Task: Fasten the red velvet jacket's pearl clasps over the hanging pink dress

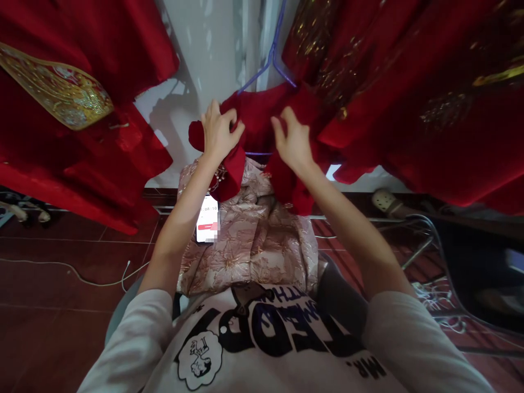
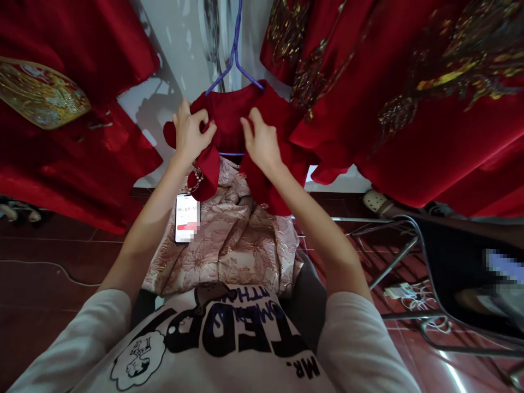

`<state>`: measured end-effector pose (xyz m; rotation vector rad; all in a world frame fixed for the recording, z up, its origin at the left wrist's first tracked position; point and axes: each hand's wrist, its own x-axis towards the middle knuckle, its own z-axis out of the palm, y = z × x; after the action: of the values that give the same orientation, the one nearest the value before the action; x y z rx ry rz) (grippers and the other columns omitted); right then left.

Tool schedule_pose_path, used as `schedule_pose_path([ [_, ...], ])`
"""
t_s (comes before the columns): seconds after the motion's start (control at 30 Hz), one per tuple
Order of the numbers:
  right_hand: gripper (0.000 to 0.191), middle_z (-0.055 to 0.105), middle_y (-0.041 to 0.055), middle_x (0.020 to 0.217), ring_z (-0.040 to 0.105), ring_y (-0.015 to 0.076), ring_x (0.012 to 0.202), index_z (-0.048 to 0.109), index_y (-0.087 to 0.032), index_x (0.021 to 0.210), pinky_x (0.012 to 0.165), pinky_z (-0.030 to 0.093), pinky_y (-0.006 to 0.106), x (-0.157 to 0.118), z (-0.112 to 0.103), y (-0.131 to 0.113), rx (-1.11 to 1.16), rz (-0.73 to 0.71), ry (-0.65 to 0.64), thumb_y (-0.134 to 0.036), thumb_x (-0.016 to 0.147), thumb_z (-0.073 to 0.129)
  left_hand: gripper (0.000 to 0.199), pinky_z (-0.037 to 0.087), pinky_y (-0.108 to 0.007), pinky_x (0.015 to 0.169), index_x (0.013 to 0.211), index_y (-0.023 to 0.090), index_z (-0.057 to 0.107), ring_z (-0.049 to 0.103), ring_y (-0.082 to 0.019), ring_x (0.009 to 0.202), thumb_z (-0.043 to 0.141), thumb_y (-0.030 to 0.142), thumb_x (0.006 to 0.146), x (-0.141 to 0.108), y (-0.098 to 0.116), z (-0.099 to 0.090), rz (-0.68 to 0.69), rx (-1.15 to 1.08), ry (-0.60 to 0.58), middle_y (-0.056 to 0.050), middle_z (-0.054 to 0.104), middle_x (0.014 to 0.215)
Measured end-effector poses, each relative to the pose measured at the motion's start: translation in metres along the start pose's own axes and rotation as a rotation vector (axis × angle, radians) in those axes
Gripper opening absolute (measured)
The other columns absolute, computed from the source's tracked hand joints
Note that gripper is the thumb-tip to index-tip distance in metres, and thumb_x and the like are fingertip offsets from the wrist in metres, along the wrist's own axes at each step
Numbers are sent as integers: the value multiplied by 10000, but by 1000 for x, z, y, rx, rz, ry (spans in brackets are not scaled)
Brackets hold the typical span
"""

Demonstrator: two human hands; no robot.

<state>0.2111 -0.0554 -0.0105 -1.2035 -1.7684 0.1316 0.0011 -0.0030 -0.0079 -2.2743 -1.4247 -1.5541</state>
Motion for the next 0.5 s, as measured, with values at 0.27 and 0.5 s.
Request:
schedule_pose_path([
  [0.27, 464, 696, 55, 963, 678, 254, 825, 553, -312, 1070, 865, 597, 453, -18, 18, -2, 96, -60, -27, -746, 1028, 396, 358, 435, -571, 1089, 894, 290, 624, 509, -367, 1333, 564, 617, 1027, -17, 12, -12, 65, 14, 104, -142, 607, 1161],
  [0.5, 300, 665, 33, 961, 634, 223, 825, 530, -295, 1101, 843, 602, 436, -29, 15, 8, 175, -60, -131, -562, 981, 596, 485, 528, -416, 948, 934, 271, 561, 656, -260, 961, 337, 674, 1085, -32, 50, 15, 37, -151, -37, -79, 611, 940],
])
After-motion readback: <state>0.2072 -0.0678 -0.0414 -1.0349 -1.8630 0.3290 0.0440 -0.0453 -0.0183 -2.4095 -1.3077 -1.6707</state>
